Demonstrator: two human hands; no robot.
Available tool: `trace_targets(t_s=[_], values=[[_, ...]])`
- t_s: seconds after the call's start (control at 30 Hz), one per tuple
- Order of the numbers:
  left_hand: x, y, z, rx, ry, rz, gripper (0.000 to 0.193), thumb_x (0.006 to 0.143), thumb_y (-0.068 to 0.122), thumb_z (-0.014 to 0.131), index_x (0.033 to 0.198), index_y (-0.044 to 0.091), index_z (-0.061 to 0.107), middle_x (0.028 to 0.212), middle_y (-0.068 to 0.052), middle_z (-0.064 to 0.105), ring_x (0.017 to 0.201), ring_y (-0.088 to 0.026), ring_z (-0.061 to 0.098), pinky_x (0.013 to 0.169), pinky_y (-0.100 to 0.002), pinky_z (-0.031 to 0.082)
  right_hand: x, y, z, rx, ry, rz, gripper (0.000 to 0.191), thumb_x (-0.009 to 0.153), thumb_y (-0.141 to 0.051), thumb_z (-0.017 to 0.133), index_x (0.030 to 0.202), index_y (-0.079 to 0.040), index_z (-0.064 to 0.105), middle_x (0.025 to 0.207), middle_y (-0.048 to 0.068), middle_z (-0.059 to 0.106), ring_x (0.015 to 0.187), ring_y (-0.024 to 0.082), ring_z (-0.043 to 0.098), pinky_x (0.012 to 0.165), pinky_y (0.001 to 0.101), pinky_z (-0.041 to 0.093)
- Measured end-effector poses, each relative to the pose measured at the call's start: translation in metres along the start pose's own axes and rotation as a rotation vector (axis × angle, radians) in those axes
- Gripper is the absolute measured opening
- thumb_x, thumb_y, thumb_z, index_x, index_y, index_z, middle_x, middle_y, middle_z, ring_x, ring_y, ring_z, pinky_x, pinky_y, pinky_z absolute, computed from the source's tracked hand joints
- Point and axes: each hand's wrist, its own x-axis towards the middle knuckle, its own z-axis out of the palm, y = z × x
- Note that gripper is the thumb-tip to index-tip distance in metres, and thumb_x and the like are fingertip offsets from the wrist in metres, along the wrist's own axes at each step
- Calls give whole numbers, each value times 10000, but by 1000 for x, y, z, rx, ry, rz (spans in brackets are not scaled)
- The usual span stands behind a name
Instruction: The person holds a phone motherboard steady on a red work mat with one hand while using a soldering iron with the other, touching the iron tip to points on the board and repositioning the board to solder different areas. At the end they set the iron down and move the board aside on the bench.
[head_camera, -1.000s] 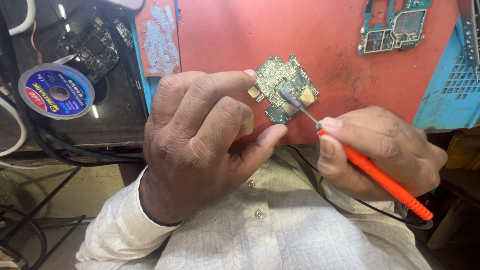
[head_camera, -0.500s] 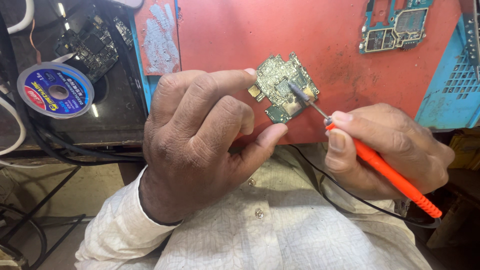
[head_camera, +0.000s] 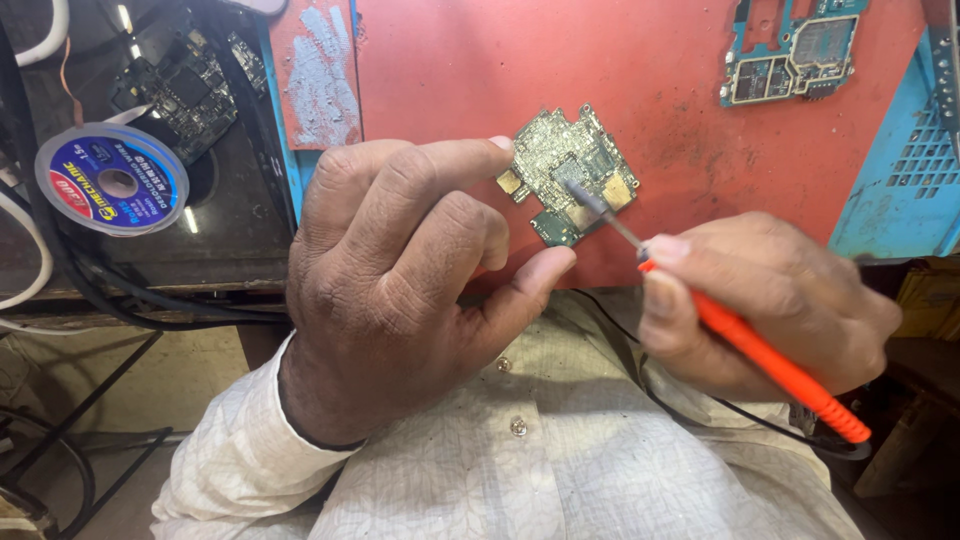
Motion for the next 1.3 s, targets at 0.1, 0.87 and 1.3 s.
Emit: trace_targets(t_s=[0.1, 0.87, 1.3], values=[[1, 0, 0, -2, 0, 6, 413, 855, 204, 940, 793, 111, 542, 1211, -95, 655, 1065, -291, 596, 938, -422, 481, 1, 0, 0, -36, 15, 20, 189, 871, 55, 741, 1031, 84, 643, 801, 164, 690, 693, 236, 715, 662, 373, 643], [0, -1, 0, 3, -4, 13, 415, 858, 201, 934, 793, 107, 535, 1211, -102, 655, 1053, -293, 596, 937, -426, 479, -8, 3, -7, -12, -71, 20, 258, 929, 16, 738, 1145, 48, 601, 919, 173, 714, 788, 232, 733, 682, 344, 629], [0, -1, 0, 8, -3, 14, 423, 858, 208, 940, 787, 112, 534, 1211, -101, 659, 1049, -289, 597, 934, -423, 479, -2, 1, -3, 0, -11, -3, 201, 867, 21, 746, 1021, 75, 628, 824, 192, 700, 716, 246, 723, 674, 377, 640]])
